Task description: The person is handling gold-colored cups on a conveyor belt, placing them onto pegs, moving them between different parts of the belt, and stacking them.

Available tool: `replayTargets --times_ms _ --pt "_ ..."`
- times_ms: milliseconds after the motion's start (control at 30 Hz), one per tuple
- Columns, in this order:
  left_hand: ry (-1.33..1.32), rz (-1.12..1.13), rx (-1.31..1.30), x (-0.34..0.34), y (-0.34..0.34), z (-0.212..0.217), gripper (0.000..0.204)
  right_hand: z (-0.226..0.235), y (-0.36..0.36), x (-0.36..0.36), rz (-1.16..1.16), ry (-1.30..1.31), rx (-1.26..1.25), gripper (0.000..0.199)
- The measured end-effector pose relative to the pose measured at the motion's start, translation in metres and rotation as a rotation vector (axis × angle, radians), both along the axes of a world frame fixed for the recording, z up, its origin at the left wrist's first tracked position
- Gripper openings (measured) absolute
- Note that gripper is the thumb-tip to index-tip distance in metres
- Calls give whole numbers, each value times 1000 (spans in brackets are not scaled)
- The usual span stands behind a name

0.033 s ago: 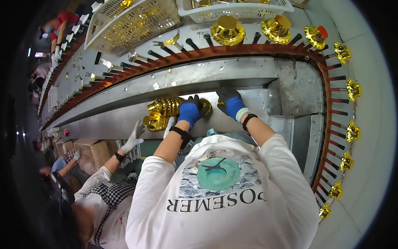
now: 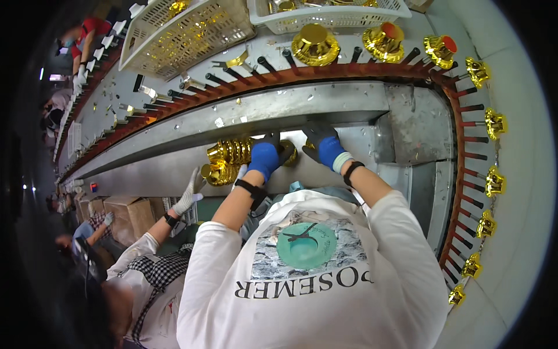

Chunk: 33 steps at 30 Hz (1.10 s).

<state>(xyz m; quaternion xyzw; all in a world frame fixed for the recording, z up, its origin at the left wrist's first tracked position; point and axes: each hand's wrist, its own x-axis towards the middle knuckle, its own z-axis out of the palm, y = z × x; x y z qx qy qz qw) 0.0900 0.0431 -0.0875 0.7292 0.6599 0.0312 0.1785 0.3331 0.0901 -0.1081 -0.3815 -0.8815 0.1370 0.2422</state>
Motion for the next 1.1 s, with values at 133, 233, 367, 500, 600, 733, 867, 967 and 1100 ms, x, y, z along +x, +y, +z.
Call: replayTargets --times_ms 133,233,367,500,600,733,867,967,1100 --pt "-173 -120 559 18 56 138 72 138 35 11 -41 125 195 59" --pt "-206 -56 833 15 123 219 79 227 114 11 -323 295 755 57" --pt "-295 -148 650 -5 193 212 73 235 174 12 -221 182 417 44" --pt "-7 -185 587 -2 163 199 60 215 161 16 -113 60 353 31" --pt "-304 -76 655 -6 105 223 48 235 110 11 -80 248 458 22" --pt "-430 -72 397 -9 22 134 51 172 34 12 0 291 164 31" --pt "-249 42 115 -16 -7 1 53 54 14 10 -24 95 -336 37" --pt "-164 123 -54 -14 -17 -32 66 15 10 -7 -21 -36 -252 46" --pt "79 69 -145 -1 -8 -8 93 11 4 -1 -139 -130 -141 63"
